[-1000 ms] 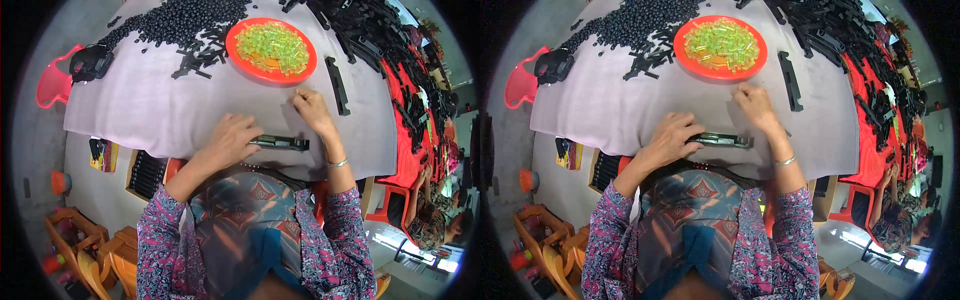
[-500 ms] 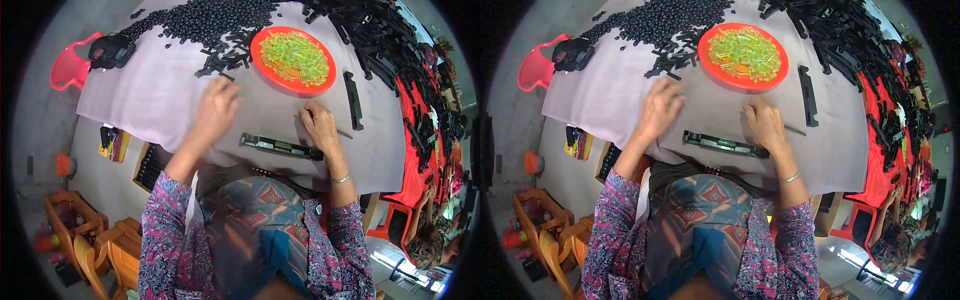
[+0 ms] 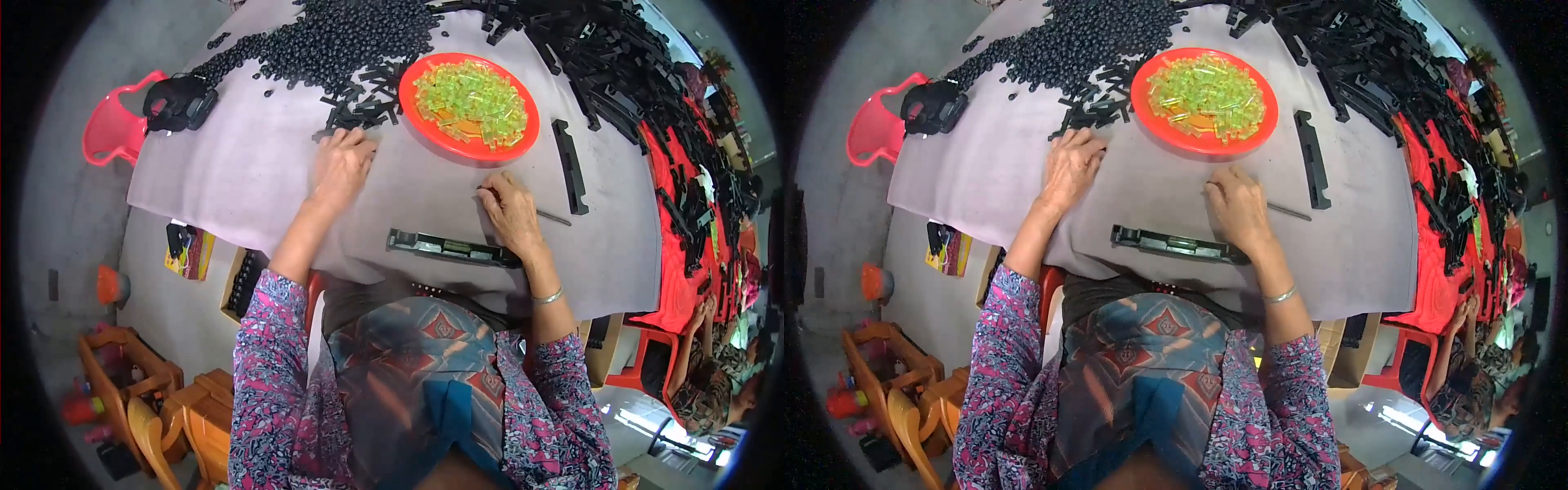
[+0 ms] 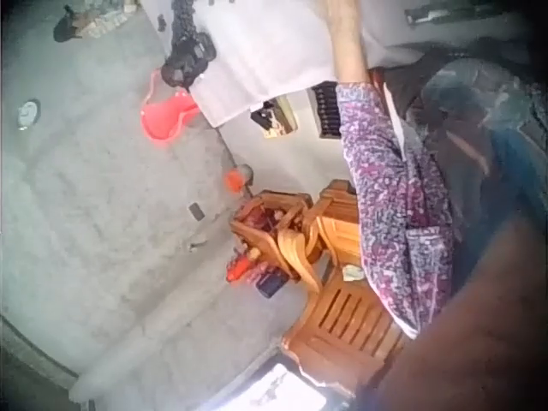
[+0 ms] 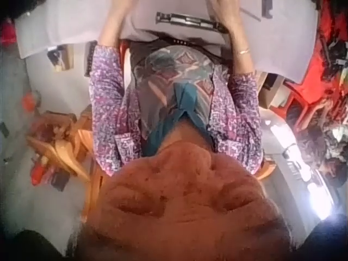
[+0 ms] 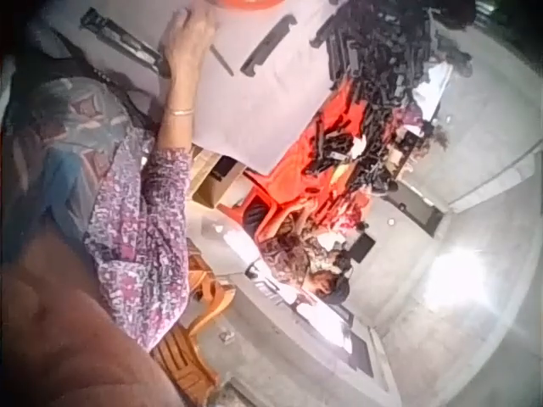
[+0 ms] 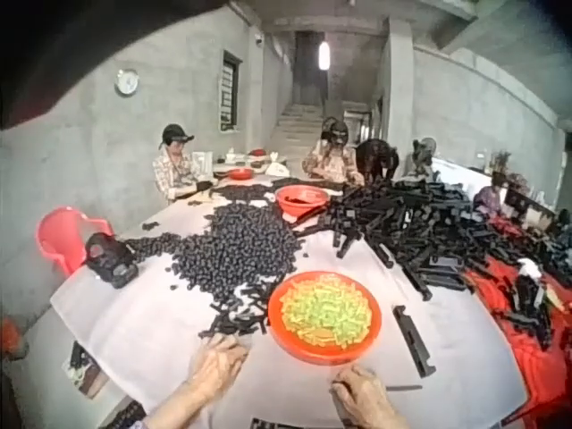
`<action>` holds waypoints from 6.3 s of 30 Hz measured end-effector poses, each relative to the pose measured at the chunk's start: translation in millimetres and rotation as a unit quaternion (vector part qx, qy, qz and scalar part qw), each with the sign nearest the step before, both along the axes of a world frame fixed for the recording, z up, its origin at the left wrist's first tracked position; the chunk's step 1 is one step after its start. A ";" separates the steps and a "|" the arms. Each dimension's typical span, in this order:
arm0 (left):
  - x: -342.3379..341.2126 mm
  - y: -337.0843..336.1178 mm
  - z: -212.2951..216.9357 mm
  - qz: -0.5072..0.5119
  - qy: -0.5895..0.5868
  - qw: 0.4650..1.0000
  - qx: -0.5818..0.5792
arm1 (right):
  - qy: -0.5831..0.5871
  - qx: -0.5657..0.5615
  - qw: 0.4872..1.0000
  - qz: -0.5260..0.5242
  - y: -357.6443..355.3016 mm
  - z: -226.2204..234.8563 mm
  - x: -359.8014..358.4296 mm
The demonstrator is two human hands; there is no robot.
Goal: The person assembles spirit levels by inserting vials into plastic frames, pressing components into place by hand and using a metal loop tool, and packing the assembled levels into a box.
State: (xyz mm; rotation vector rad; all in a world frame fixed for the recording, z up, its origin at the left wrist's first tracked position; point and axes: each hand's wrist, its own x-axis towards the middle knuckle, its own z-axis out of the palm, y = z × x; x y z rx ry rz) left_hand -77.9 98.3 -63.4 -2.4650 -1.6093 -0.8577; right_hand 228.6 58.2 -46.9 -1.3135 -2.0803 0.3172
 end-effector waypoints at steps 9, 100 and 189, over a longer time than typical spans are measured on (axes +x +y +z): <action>-3.2 -2.1 -8.0 -0.060 -0.129 0.989 -0.031 | 0.003 -0.010 1.000 0.001 -5.8 -2.8 7.9; 75.9 -100.6 32.0 -0.184 -0.140 0.943 -0.241 | 0.138 -0.239 0.945 -0.176 -85.9 30.5 -31.4; 61.9 -99.9 10.5 -0.278 -0.065 0.954 -0.092 | -0.061 0.026 0.998 -0.023 -99.6 10.2 -28.6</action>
